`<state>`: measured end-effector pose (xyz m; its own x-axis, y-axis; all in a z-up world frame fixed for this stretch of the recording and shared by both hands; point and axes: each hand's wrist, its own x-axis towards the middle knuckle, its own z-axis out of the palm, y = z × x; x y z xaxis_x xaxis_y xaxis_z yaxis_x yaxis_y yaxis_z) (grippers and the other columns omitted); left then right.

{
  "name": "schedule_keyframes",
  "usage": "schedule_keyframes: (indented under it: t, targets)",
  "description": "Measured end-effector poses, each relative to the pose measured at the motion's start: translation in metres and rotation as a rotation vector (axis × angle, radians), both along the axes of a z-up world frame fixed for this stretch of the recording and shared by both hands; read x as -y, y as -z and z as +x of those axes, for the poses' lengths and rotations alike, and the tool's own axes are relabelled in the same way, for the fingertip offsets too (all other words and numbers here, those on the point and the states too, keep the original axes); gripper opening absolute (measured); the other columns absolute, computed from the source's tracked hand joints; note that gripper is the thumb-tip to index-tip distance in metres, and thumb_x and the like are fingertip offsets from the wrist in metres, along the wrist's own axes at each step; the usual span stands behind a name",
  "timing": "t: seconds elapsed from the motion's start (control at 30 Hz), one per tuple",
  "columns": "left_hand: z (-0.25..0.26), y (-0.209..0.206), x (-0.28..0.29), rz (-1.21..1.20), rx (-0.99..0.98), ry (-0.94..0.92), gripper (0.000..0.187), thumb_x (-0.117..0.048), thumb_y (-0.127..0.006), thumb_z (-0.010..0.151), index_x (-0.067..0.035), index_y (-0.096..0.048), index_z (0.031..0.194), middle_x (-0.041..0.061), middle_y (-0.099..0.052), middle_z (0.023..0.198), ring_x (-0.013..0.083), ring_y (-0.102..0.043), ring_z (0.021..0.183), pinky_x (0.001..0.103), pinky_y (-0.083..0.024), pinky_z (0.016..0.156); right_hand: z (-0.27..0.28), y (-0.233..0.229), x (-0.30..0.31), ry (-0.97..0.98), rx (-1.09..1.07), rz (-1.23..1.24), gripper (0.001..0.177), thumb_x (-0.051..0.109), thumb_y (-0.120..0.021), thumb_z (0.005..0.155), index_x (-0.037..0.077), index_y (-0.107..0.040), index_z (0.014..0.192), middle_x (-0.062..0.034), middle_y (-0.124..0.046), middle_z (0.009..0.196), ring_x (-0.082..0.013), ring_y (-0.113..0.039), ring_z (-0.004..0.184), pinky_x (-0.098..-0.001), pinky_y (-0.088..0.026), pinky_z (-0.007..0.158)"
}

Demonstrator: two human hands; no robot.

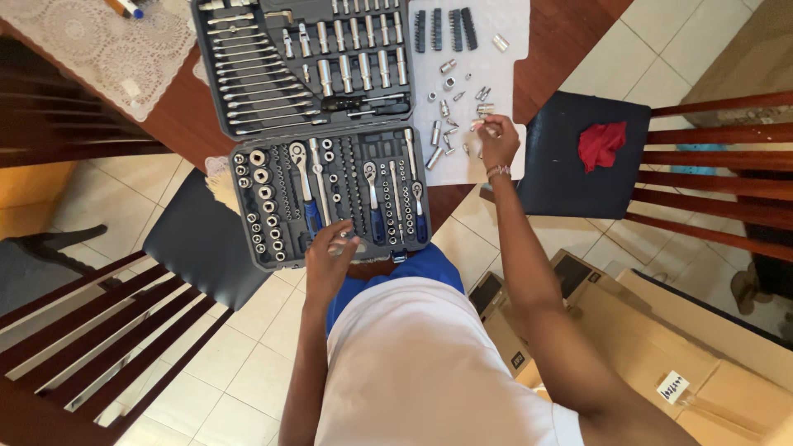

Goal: The person repeatedly picks up socket bits and adapters from a white paper on the table, checks them, and places them into their designated slots in an open socket tool kit. The person handles the small metal parts one at a time and arranges them in the molded compartments of the case.

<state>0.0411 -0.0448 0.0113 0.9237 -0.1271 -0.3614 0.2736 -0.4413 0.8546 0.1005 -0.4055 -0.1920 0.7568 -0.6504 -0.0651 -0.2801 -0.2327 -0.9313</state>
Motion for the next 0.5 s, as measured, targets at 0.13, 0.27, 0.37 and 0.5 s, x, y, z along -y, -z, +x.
schedule_keyframes:
  t: [0.13,0.27,0.37,0.5]
  targets:
    - [0.009,-0.019,0.012,-0.151,0.118,0.083,0.04,-0.007,-0.069,0.079,-0.006,-0.06,0.118,0.009,-0.064,0.102,0.0169,-0.062,0.083,0.029,-0.051,0.075,-0.036,-0.05,-0.063,-0.138,0.162,0.505,0.032,-0.005,-0.065,0.081,-0.002,-0.062,0.112,0.0005,-0.061,0.094,-0.0074,-0.059,0.085,-0.0198,-0.049,0.073]
    - [0.015,-0.034,0.024,-0.246,0.289,0.237,0.047,-0.006,-0.071,0.079,-0.008,-0.057,0.124,0.011,-0.06,0.108,0.0168,-0.06,0.085,0.028,-0.051,0.077,-0.081,-0.102,-0.127,-0.229,0.16,0.641,0.025,0.001,-0.066,0.084,-0.006,-0.063,0.109,-0.0055,-0.065,0.091,-0.0082,-0.06,0.078,-0.0207,-0.049,0.069]
    - [0.019,-0.04,0.025,-0.326,0.27,0.277,0.044,-0.006,-0.069,0.08,-0.007,-0.059,0.122,0.009,-0.063,0.104,0.017,-0.058,0.082,0.027,-0.049,0.078,-0.1,-0.137,-0.158,-0.297,0.203,0.628,0.024,0.0,-0.071,0.082,-0.007,-0.064,0.104,-0.0087,-0.067,0.088,-0.0099,-0.062,0.076,-0.0216,-0.05,0.07]
    - [0.017,-0.037,0.019,-0.443,0.299,0.277,0.027,-0.006,-0.068,0.084,-0.005,-0.066,0.111,0.009,-0.065,0.1,0.0175,-0.062,0.09,0.027,-0.049,0.082,-0.11,-0.169,-0.18,-0.339,0.224,0.554,0.023,-0.003,-0.073,0.078,-0.005,-0.062,0.099,-0.0104,-0.068,0.091,-0.0111,-0.065,0.081,-0.0218,-0.053,0.073]
